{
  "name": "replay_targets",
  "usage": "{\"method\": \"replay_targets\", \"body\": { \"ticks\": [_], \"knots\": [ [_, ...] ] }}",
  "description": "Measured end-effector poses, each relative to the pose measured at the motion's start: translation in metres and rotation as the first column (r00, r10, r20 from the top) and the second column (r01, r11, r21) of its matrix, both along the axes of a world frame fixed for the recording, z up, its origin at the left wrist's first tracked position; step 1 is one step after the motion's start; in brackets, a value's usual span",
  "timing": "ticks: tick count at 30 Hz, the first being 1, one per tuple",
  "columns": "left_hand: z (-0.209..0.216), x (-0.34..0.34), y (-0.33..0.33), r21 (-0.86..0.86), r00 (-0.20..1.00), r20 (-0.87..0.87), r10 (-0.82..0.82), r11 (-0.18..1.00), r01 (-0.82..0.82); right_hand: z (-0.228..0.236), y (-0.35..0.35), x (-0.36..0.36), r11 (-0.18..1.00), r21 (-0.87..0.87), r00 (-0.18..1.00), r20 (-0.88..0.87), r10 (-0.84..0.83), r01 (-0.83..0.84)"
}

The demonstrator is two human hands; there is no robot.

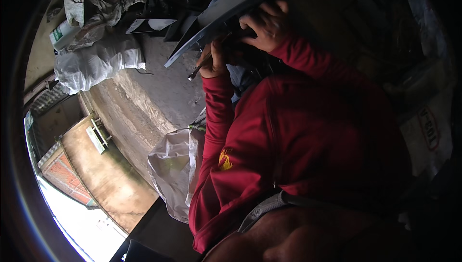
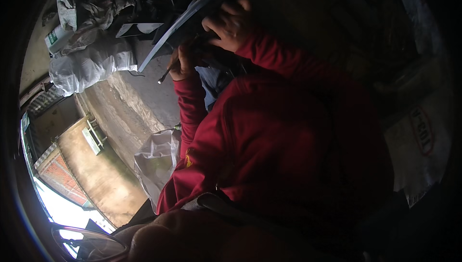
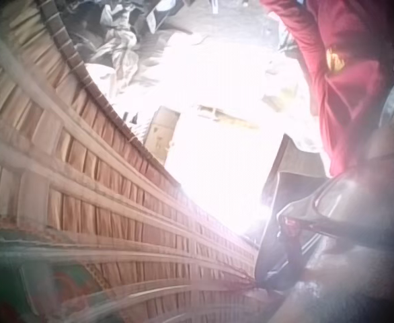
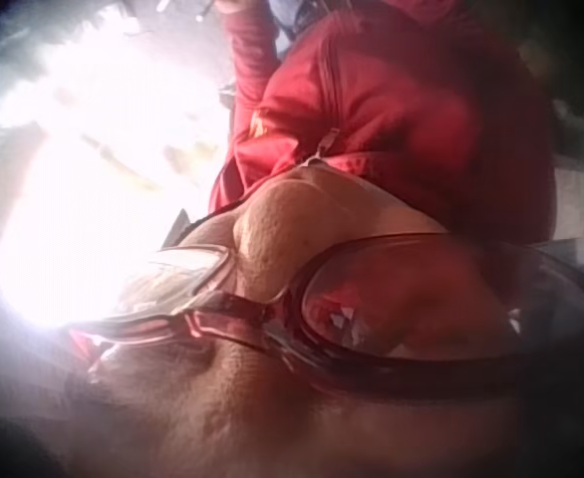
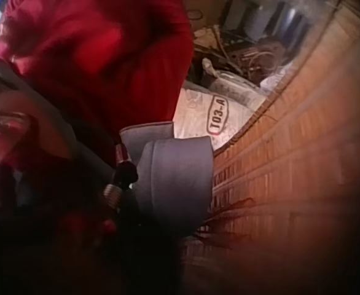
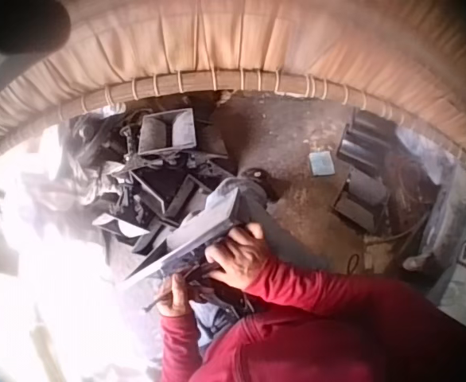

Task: The person assembles a metal component by placing a circular metal piece onto a rectangular frame and tightening multiple bolts with a wrench. The person repeatedly adjusts the position of the parts and uses the wrench to secure the assembly.

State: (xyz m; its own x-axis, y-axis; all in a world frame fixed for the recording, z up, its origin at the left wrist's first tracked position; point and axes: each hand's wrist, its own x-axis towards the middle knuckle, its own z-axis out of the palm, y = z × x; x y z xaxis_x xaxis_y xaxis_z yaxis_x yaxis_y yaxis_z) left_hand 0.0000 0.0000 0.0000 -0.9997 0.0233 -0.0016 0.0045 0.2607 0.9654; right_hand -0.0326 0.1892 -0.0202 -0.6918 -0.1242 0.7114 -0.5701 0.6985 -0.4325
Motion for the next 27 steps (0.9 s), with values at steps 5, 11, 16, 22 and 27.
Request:
{"method": "replay_targets", "body": {
  "ticks": [5, 11, 16, 22, 27],
  "knots": [
    [0.008, 0.004, 0.012, 0.142, 1.000, 0.001, 0.025, 0.990, -0.025, 0.000, 0.004, 0.002, 0.999, 0.030, 1.000, -0.003, 0.018, -0.018],
    [0.043, 0.007, 0.011, -0.215, 0.972, -0.236, 0.010, 0.975, -0.062, 0.004, 0.014, 0.006, 0.996, 0.082, 1.000, -0.019, 0.025, -0.023],
    [0.061, -0.004, 0.031, -0.740, 0.798, -0.489, -0.351, 0.651, -0.167, -0.009, 0.014, 0.001, 0.995, 0.102, 0.998, -0.063, 0.011, -0.005],
    [0.064, -0.023, 0.052, -0.958, 0.920, -0.111, -0.377, 0.287, 0.002, -0.017, 0.007, -0.004, 0.994, 0.063, 0.992, -0.103, -0.078, 0.084],
    [0.039, -0.015, 0.025, -0.733, 0.834, -0.473, -0.284, 0.652, -0.193, -0.012, 0.005, -0.004, 0.992, 0.095, 0.982, -0.179, -0.065, 0.083]
  ]
}}
